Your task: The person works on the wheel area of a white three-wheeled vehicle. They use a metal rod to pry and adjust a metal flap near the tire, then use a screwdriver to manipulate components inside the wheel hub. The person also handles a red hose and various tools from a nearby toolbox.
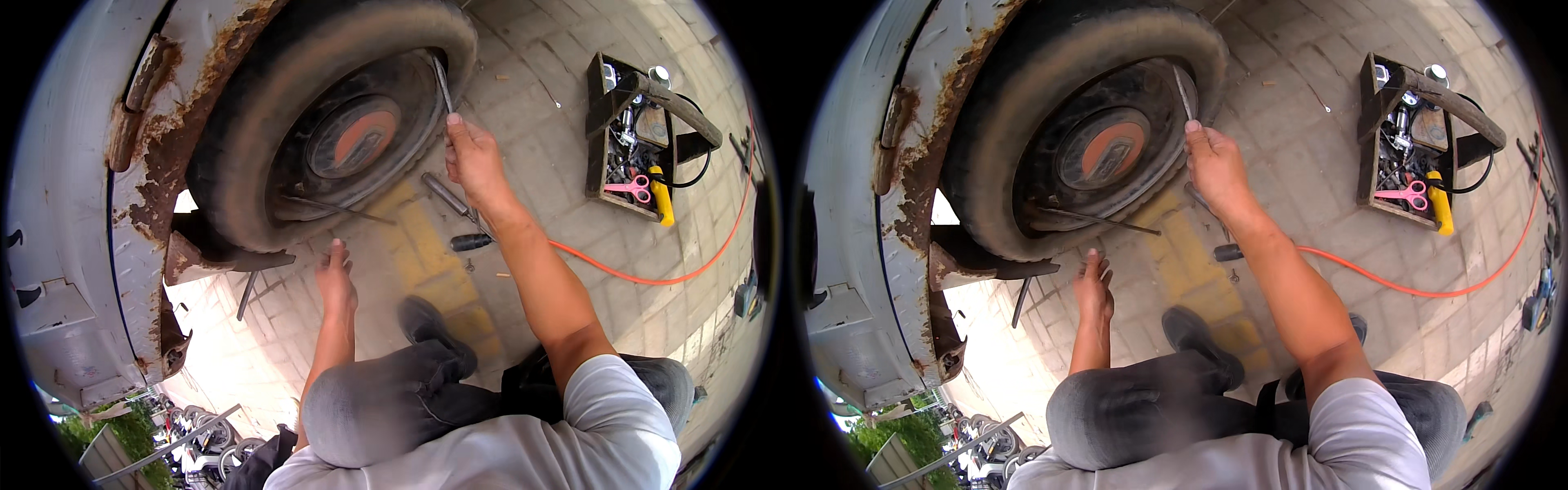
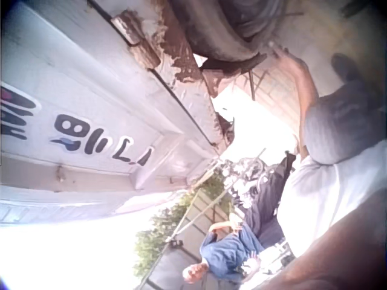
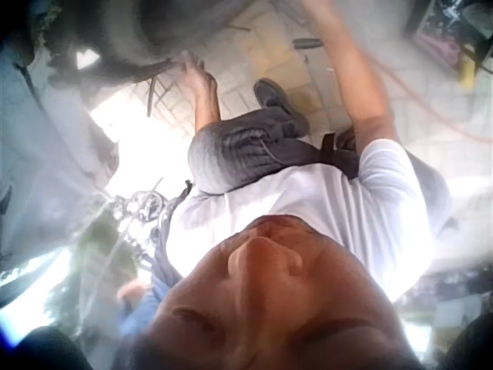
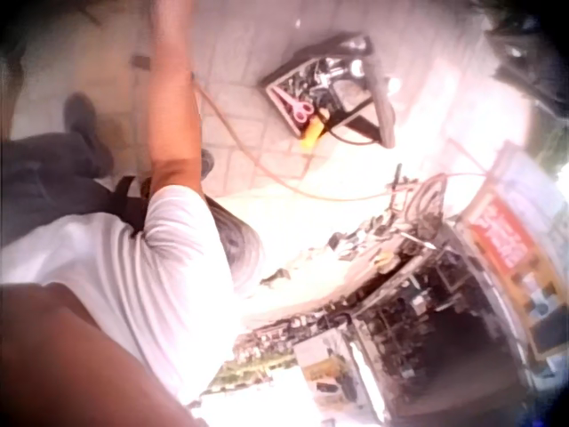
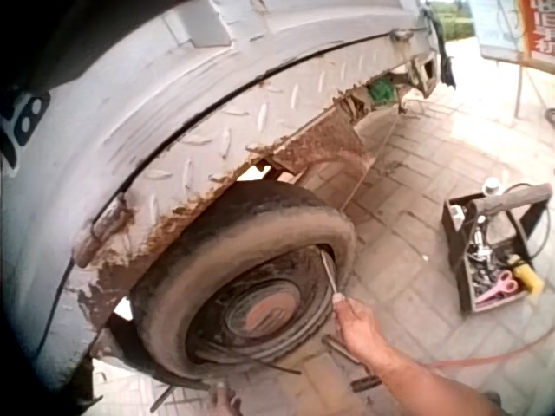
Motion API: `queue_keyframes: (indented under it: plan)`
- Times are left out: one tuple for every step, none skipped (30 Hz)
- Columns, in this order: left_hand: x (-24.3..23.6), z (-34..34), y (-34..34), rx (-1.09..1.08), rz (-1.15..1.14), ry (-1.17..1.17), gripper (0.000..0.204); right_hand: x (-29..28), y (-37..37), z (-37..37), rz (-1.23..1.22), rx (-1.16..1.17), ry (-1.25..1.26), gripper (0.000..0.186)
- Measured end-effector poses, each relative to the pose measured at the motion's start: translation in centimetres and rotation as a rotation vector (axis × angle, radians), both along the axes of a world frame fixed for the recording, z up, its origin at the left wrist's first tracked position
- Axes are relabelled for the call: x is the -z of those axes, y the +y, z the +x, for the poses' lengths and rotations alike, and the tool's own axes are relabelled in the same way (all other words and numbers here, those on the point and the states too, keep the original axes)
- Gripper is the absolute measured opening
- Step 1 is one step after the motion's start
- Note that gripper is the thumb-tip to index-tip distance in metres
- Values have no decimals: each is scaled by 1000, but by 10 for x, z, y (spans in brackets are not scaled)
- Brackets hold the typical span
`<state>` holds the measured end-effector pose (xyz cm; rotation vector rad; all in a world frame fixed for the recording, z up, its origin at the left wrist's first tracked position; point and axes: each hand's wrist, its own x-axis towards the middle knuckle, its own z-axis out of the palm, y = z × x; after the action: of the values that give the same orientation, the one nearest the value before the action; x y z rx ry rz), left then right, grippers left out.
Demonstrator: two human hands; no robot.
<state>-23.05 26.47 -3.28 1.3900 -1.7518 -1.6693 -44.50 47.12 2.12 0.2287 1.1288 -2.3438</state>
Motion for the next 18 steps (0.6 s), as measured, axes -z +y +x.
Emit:
queue_keyframes:
  plan:
    - [19,-6,4,166,149,-93,55,8,3,0,26,-7,42,36]
    - [32,-25,9,241,126,-109,55,10,1,7,15,19,8,36]
    - [42,-40,13,320,100,-123,55,7,-8,15,-1,51,-24,36]
    - [50,-42,9,287,95,-126,55,-1,-17,14,-31,87,-35,36]
    - [57,-46,2,250,80,-117,56,-2,-24,16,-43,88,-39,36]
    - [63,-48,-3,210,66,-108,57,-4,-25,16,-51,73,-23,36]
    - [60,-53,5,258,-21,-117,45,-3,-22,15,-46,73,-14,36]
    - [58,-50,12,362,-42,-91,41,-1,-19,13,-44,76,-10,36]
    - [56,-45,19,465,-64,-65,37,8,-17,10,-22,81,23,36]
    - [57,-38,29,567,-77,-42,33,15,-16,9,-18,123,57,36]
    - [56,-29,45,576,-28,-74,29,20,-20,11,-17,156,85,36]
    - [56,-20,61,584,21,-107,27,27,-22,14,-15,188,113,36]
    - [46,-3,68,683,0,-100,26,33,-32,17,118,318,305,36]
    - [45,5,77,805,-4,-75,26,43,-35,14,277,466,509,35]
    - [43,8,82,927,-7,-49,26,52,-35,9,440,611,712,35]
    - [35,7,81,945,-74,-57,25,50,-31,6,461,349,664,33]
    - [19,3,82,964,-142,-63,24,40,-13,0,477,89,614,32]
    - [3,-1,89,985,-204,-71,24,32,1,-6,493,-169,553,31]
